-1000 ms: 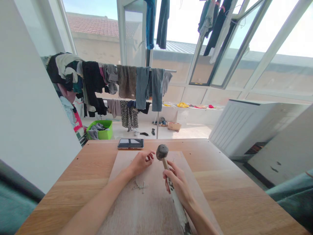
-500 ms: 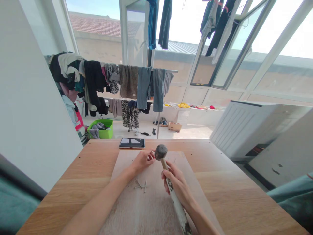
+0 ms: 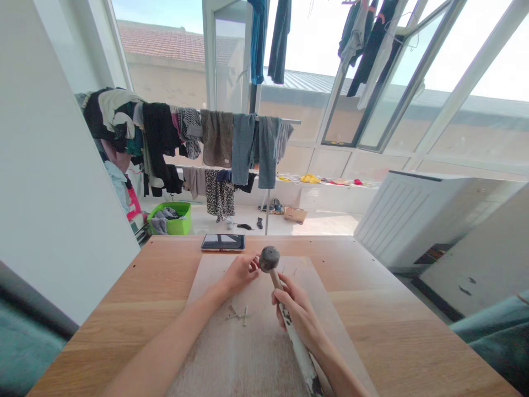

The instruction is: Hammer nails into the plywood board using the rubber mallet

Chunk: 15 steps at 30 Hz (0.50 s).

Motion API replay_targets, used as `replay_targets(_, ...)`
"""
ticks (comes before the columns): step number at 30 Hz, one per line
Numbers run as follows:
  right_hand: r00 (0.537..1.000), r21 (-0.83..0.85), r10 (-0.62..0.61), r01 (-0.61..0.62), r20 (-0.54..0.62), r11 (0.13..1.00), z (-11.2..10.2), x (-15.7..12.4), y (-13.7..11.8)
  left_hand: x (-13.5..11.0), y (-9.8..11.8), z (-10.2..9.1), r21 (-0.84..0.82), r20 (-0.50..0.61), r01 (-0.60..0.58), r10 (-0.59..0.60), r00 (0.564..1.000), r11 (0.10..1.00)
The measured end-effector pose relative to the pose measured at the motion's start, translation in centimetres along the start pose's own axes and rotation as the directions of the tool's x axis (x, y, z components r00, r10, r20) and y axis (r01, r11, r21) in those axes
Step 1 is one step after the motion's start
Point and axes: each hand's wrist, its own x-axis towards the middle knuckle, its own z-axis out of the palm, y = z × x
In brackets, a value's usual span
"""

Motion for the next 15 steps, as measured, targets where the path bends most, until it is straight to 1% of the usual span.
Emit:
replay_targets(4, 1.000, 0.011, 0.004, -0.004, -0.006, 1.000, 0.0, 0.0, -0.1, 0.0, -0.1, 0.1, 0.008, 0.013, 0.005, -0.005, 1.000, 1.000)
replay_targets(8, 1.000, -0.014, 0.009, -0.009, -0.006, 1.000, 0.0, 0.0, -0.2, 0.0, 0.2, -0.2, 0.037, 0.048, 0.039, -0.040, 0.998, 0.999)
replay_targets(10, 1.000, -0.021, 0.013, -0.013, -0.010, 1.000, -0.1, 0.1, -0.1, 0.1, 0.5, -0.8, 0.065, 0.082, 0.074, -0.079, 0.994, 0.995)
replay_targets(12, 1.000, -0.020, 0.011, -0.011, -0.027, 1.000, -0.3, 0.1, 0.0, 0.1, 1.1, -1.9, 0.110, 0.128, 0.107, -0.121, 0.984, 0.988)
replay_targets(15, 0.998, -0.016, 0.001, -0.002, -0.067, 1.000, -0.5, 0.1, 0.1, 0.0, 2.6, -3.9, 0.193, 0.249, 0.114, -0.161, 0.955, 0.975)
